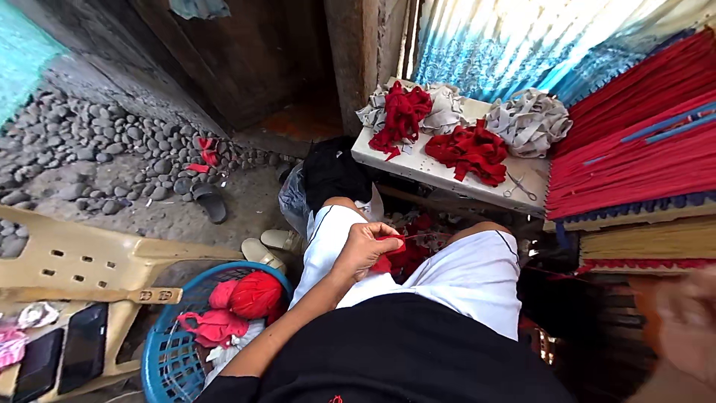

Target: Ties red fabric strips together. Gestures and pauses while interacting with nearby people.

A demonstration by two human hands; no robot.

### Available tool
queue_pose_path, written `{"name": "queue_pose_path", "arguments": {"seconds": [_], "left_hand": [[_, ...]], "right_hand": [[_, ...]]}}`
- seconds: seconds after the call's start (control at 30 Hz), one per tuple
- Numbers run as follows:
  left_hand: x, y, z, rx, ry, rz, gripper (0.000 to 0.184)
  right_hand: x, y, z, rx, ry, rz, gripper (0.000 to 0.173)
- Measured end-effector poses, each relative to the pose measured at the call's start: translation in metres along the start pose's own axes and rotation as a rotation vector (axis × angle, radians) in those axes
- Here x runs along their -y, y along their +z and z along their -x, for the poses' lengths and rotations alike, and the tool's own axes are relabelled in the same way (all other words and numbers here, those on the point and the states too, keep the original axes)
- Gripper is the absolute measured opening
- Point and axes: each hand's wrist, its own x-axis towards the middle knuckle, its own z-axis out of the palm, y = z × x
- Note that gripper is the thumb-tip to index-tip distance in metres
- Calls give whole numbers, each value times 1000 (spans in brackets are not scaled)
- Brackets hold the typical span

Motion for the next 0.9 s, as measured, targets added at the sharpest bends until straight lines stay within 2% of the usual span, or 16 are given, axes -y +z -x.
{"name": "queue_pose_path", "arguments": {"seconds": [0.13, 0.23, 0.37, 0.47, 0.9], "left_hand": [[-3, 13, 9, 188, -192, 230, 7], [-3, 17, 13, 235, -224, 269, 7], [-2, 20, 16, 254, -235, 284, 8], [-1, 22, 18, 266, -248, 285, 9], [-2, 25, 20, 255, -224, 298, 10]], "right_hand": [[-39, 82, -8, 134, 160, -71, 7], [-69, 125, -5, 300, 287, -89, 6], [-85, 161, -1, 468, 412, -43, 9], [-86, 171, 1, 503, 444, -7, 10], [-83, 170, 3, 456, 474, -29, 8]]}}
